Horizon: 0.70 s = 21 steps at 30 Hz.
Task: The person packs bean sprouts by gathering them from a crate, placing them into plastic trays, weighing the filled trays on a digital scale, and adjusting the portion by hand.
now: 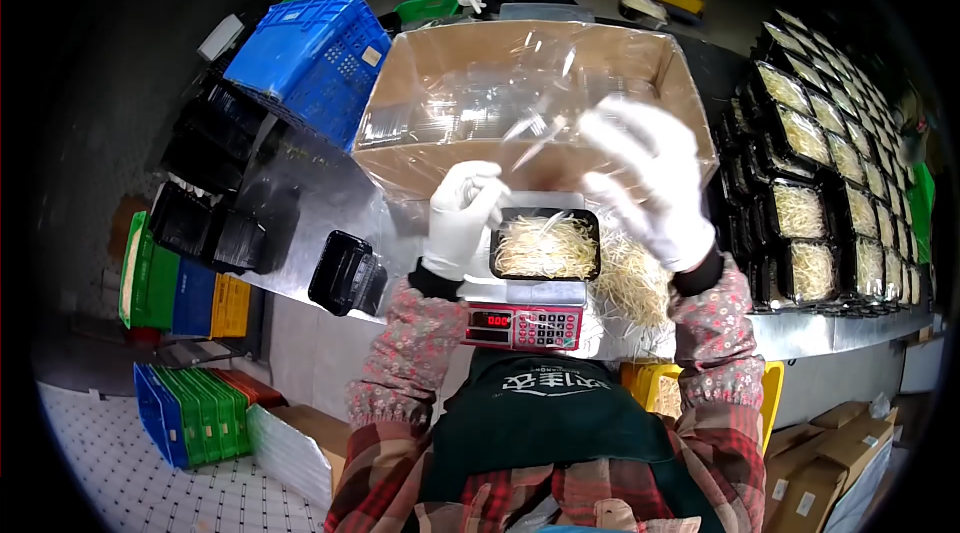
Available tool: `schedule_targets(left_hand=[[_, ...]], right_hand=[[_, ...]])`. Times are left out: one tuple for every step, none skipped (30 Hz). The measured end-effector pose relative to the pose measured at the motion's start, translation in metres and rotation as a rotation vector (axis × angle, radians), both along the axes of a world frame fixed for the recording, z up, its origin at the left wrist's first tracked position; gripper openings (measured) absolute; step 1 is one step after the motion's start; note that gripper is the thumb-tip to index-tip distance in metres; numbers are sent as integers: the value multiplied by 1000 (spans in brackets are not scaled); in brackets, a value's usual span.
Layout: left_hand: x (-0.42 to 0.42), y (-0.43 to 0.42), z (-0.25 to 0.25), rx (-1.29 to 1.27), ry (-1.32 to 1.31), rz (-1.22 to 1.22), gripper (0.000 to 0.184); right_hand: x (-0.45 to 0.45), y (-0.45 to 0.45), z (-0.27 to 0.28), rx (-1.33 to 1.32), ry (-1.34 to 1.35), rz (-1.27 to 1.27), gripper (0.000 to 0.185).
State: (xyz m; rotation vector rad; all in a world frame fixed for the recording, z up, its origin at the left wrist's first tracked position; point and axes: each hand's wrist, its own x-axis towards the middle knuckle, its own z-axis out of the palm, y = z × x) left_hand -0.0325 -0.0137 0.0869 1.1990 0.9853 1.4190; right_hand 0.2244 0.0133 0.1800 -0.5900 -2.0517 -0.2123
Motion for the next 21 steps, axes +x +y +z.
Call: schedule_targets(left_hand=[[-8, -4, -1, -37, 101, -70, 17], [-7, -12, -2, -44, 118, -124, 15], [-6, -20, -2, -49, 137, -178, 14], [-5, -26, -7, -165, 153, -230, 14], [-3, -31, -19, -164, 124, -224, 13], [-4, -31, -33, -163, 156, -222, 14], [-5, -31, -46, -163, 187, -217, 15], [-5, -31, -58, -162, 185, -215, 15], [-4, -30, -69, -116, 293, -174, 17], [-4, -28, -80, -69, 403, -135, 18], [-4, -24, -89, -68, 408, -140, 18], [-3, -15, -98, -39, 592, 6, 17], [-6, -2, -113, -21, 664, 111, 17], [-13, 16, -141, 2, 650, 193, 18], [-22, 35, -173, 13, 598, 226, 20], [-31, 46, -199, 23, 580, 252, 22], [-31, 35, -192, -27, 912, 303, 22], [-33, 30, -191, -71, 776, 267, 23], [-34, 27, -191, -112, 641, 227, 24], [-31, 20, -186, -23, 549, 211, 24], [-30, 16, -182, -93, 459, 132, 23]], right_hand=[[8, -7, 5, -136, 75, -63, 46], [17, -11, -5, -250, 61, -85, 45], [26, -14, -22, -362, 49, -105, 43], [34, -19, -46, -577, 64, -66, 40], [41, -25, -75, -790, 78, -23, 37], [46, -31, -106, -853, 103, -47, 33], [49, -36, -135, -916, 126, -69, 30], [49, -41, -152, -981, 119, -92, 28], [47, -43, -167, -1045, 115, -115, 26], [44, -41, -185, -1060, 105, -177, 27], [37, -35, -202, -972, 153, -197, 28], [30, -25, -214, -909, 105, -262, 29], [22, -15, -222, -843, 56, -323, 30], [14, -6, -224, -844, 4, -352, 31], [5, 1, -225, -844, -48, -379, 33], [-1, 7, -224, -946, -30, -420, 35], [-2, 9, -227, -942, -28, -413, 35], [0, 12, -232, -1004, 32, -363, 36], [2, 14, -238, -1066, 95, -314, 36], [8, 16, -253, -1058, 184, -203, 35], [5, 14, -266, -1274, 472, -64, 32]])
